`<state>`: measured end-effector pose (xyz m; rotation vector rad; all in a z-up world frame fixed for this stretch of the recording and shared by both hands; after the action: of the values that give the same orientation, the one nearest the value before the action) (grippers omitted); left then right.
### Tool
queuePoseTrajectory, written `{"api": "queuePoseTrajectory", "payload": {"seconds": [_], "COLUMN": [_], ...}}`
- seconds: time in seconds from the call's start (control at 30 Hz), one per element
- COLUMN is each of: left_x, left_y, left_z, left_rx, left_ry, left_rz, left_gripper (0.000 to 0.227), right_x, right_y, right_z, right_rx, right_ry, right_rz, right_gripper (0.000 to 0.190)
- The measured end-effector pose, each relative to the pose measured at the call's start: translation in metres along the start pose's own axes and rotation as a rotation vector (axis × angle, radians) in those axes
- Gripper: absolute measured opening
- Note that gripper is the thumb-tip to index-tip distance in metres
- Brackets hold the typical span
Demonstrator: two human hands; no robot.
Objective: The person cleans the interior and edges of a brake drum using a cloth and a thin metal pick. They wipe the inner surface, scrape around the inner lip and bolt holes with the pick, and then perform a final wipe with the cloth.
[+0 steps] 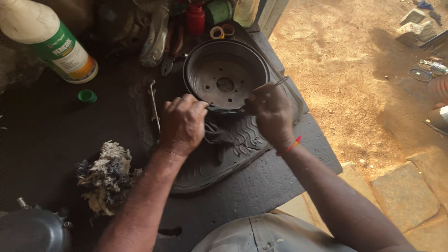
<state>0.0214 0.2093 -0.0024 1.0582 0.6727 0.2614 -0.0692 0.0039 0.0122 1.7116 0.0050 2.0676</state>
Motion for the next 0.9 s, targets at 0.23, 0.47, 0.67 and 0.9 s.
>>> {"api": "queuePoseTrajectory", "payload": {"seconds": [0.23, 0.47, 0.67, 0.9], "left_x": [0.046, 0.087, 0.088, 0.058], "left_y": [0.008, 0.093, 0.171, 0.105], "left_z": [-0.005, -0.003, -0.045, -0.070], "left_rx": [-0.023, -0.219, -0.237, -0.158], "left_ry": [0.116, 0.151, 0.232, 0.491], "left_rz": [0.095, 0.328, 0.018, -0.471], "left_gripper": [0.014, 0.011, 0.015, 0.016], "right_x": [0.002, 0.014, 0.020, -0.001], "right_y": [-0.057, -0.065, -0.010, 0.057], "right_z": [0.008, 0.050, 0.017, -0.030], "right_rx": [0.069, 0.065, 0.057, -0.026], "right_ry": [0.156, 0.090, 0.107, 0.159], "right_rz": [-0.005, 0.702, 0.514, 0.222], "right_gripper": [0.005, 0.012, 0.011, 0.008]}}
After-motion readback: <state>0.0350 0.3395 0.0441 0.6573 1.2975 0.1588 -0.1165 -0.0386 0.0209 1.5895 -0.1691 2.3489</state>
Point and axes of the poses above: each hand's wrist, its own z-axis towards the middle knuckle, its own y-axis out of the back of the hand, x = y × z, the point moved 1 cm from there along z, towards the middle knuckle, and after that the axes turned 15 degrees about x, right-handed, at the moved point
